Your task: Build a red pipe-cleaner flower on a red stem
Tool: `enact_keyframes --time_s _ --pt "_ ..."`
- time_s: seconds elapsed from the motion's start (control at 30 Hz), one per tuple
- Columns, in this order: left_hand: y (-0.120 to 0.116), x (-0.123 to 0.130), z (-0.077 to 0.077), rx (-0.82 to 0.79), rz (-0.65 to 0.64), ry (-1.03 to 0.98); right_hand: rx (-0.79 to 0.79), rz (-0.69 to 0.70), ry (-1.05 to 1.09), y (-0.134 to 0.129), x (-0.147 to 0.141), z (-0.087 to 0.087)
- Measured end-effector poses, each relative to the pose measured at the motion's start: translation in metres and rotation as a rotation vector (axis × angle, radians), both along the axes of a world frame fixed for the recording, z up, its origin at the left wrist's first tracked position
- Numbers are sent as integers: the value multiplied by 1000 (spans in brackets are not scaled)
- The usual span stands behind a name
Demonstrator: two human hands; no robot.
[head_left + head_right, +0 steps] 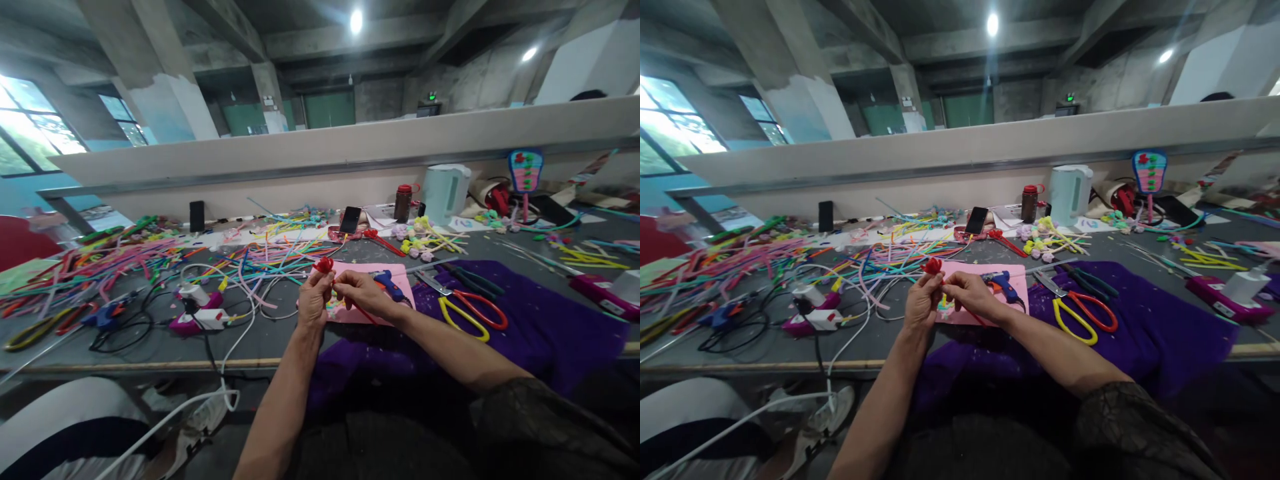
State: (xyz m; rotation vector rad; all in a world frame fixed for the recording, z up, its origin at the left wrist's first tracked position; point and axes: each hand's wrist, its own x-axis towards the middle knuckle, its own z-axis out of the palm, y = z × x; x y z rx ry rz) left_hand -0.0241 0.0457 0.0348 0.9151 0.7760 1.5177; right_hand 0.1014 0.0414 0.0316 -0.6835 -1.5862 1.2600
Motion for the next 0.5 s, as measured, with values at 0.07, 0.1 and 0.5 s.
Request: enact_keyframes --time_s 0.07,0.1,0.5 --pt "-1 0 -1 10 -7 51 -11 -9 12 0 1 1" --pt "-1 1 -2 11 -23 82 -20 -10 21 0 1 2" --pt "1 -4 -4 -13 -157 39 -119 32 111 2 5 5"
